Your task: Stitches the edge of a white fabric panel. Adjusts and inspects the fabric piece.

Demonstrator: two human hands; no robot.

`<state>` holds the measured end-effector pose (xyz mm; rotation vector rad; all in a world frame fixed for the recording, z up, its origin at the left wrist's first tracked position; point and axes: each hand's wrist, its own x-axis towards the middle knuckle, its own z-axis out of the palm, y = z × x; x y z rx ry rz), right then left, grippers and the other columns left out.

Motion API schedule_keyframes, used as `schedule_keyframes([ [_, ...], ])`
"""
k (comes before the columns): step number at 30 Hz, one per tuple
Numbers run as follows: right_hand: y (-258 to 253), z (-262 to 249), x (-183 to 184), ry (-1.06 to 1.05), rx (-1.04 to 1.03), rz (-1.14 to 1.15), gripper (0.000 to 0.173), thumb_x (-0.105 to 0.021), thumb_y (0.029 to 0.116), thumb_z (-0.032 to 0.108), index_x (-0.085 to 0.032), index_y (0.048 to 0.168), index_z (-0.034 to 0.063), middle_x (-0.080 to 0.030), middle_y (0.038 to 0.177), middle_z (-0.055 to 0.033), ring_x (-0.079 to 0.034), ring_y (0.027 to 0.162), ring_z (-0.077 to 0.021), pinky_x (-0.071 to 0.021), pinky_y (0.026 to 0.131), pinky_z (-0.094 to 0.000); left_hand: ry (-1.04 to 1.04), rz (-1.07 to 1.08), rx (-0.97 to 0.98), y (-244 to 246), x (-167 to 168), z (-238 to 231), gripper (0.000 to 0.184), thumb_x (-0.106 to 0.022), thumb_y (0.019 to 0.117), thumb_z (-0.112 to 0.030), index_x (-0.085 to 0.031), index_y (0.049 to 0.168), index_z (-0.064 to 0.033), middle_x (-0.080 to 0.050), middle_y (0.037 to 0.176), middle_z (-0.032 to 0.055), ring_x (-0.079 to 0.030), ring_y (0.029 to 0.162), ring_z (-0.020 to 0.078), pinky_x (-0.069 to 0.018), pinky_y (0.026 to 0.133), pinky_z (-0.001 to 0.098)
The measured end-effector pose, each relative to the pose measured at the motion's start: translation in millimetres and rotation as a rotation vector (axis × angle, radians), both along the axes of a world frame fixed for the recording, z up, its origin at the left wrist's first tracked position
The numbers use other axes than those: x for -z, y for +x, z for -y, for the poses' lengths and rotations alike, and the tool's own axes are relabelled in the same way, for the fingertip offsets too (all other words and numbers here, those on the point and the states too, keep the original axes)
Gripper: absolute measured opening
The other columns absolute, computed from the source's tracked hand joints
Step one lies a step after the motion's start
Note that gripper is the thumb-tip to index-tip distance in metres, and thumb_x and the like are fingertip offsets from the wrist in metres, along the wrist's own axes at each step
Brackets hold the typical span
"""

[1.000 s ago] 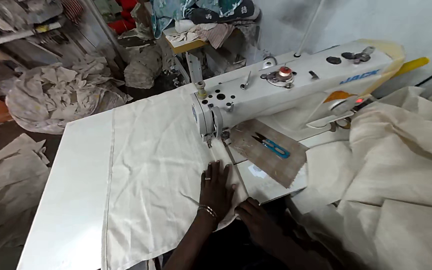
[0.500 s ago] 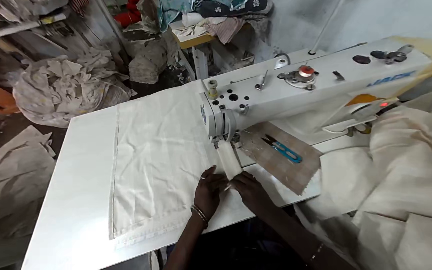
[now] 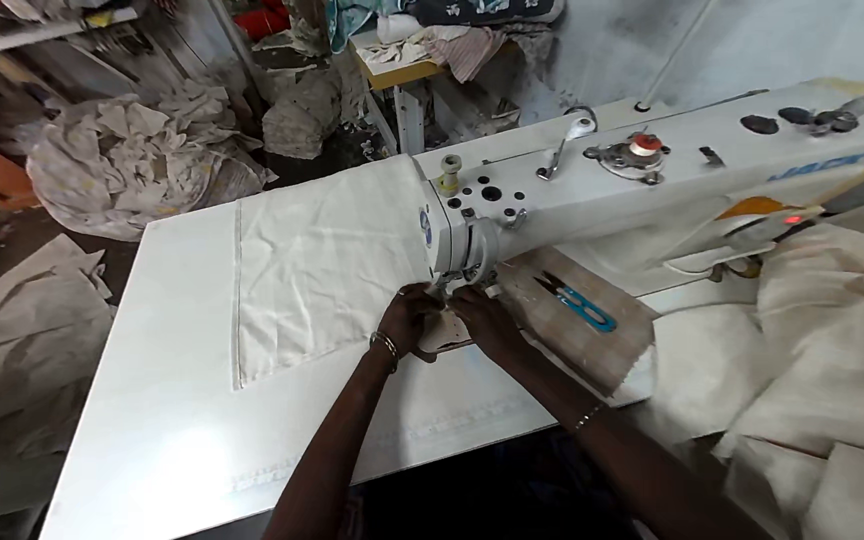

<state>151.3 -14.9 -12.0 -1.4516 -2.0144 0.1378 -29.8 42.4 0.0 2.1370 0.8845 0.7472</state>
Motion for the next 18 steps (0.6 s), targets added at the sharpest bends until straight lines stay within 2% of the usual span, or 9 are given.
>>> schedule_keyframes([
  [3, 4, 1, 9, 0.020, 0.026, -0.003, 0.020, -0.066, 0.0897, -0.007, -0.076, 0.106, -0.0036, -0.071, 0.116, -0.0205, -0.072, 0.100, -0.0382, -0.0591, 0.083, -0.0522, -0.023, 0.029, -0.018, 2, -3, -13, 0.026, -0.056, 0.0874, 0.018, -0.076, 0.099, 0.0078, -0.069, 0.119, 0.0271, -0.058, 0.125, 0.0434, -0.0428, 0.110, 0.0514],
  [5, 19, 10, -2, -0.057, 0.032, -0.013, 0.021, -0.064, 0.0951, 0.000, -0.076, 0.112, -0.0027, -0.070, 0.127, -0.0184, -0.069, 0.114, -0.0368, -0.0548, 0.097, -0.0518, -0.027, 0.028, -0.022, 3, -6, -19, 0.026, -0.056, 0.0873, 0.018, -0.076, 0.100, 0.0081, -0.068, 0.119, 0.0286, -0.057, 0.126, 0.0446, -0.0421, 0.111, 0.0520],
  [6, 32, 18, -12, -0.060, 0.075, -0.023, 0.020, -0.063, 0.0962, 0.001, -0.076, 0.111, -0.0035, -0.070, 0.126, -0.0188, -0.068, 0.117, -0.0374, -0.0524, 0.100, -0.0531, -0.023, 0.034, -0.023, 3, -6, -20, 0.026, -0.057, 0.0868, 0.019, -0.076, 0.100, 0.0080, -0.069, 0.117, 0.0287, -0.058, 0.125, 0.0447, -0.0424, 0.110, 0.0521],
  [7, 50, 27, -23, -0.012, 0.155, -0.033, 0.020, -0.061, 0.0964, -0.001, -0.075, 0.110, -0.0062, -0.070, 0.125, -0.0215, -0.066, 0.118, -0.0399, -0.0510, 0.102, -0.0552, -0.022, 0.040, -0.021, 2, -6, -21, 0.025, -0.057, 0.0870, 0.018, -0.076, 0.100, 0.0079, -0.069, 0.117, 0.0285, -0.058, 0.125, 0.0443, -0.0424, 0.110, 0.0518],
  [10, 134, 60, -51, 0.079, 0.510, -0.046, 0.036, -0.048, 0.1066, 0.010, -0.061, 0.131, -0.0129, -0.057, 0.140, -0.0314, -0.052, 0.134, -0.0486, -0.0400, 0.113, -0.0594, -0.044, 0.044, -0.015, 2, -7, -22, 0.024, -0.058, 0.0872, 0.018, -0.076, 0.100, 0.0080, -0.068, 0.119, 0.0286, -0.057, 0.125, 0.0436, -0.0425, 0.110, 0.0510],
  [12, 186, 77, -39, 0.084, 0.690, -0.033, 0.041, -0.043, 0.1096, 0.015, -0.057, 0.133, -0.0152, -0.053, 0.142, -0.0362, -0.047, 0.136, -0.0541, -0.0348, 0.114, -0.0649, -0.025, 0.035, -0.025, 3, -4, -22, 0.023, -0.060, 0.0884, 0.015, -0.077, 0.102, 0.0073, -0.068, 0.119, 0.0288, -0.059, 0.123, 0.0437, -0.0441, 0.109, 0.0520],
  [13, 201, 84, -23, 0.048, 0.717, -0.007, 0.042, -0.042, 0.1097, 0.015, -0.055, 0.137, -0.0144, -0.050, 0.145, -0.0356, -0.044, 0.139, -0.0542, -0.0328, 0.115, -0.0660, -0.009, 0.034, -0.031, 3, -2, -22, 0.022, -0.061, 0.0886, 0.015, -0.077, 0.102, 0.0069, -0.069, 0.117, 0.0284, -0.060, 0.122, 0.0439, -0.0446, 0.108, 0.0525],
  [15, 212, 91, 0, 0.004, 0.691, 0.036, 0.041, -0.043, 0.1090, 0.014, -0.057, 0.135, -0.0137, -0.053, 0.144, -0.0337, -0.048, 0.138, -0.0525, -0.0353, 0.113, -0.0670, 0.013, 0.028, -0.038, 5, -1, -20, 0.021, -0.061, 0.0887, 0.014, -0.077, 0.101, 0.0069, -0.069, 0.117, 0.0284, -0.060, 0.122, 0.0444, -0.0449, 0.108, 0.0531],
  [18, 213, 90, 1, 0.000, 0.666, 0.015, 0.039, -0.046, 0.1082, 0.015, -0.062, 0.129, -0.0139, -0.057, 0.140, -0.0326, -0.051, 0.135, -0.0514, -0.0338, 0.112, -0.0688, 0.004, -0.027, -0.049, 5, -4, -10, 0.022, -0.061, 0.0897, 0.014, -0.076, 0.103, 0.0062, -0.068, 0.122, 0.0268, -0.060, 0.123, 0.0422, -0.0448, 0.108, 0.0520],
])
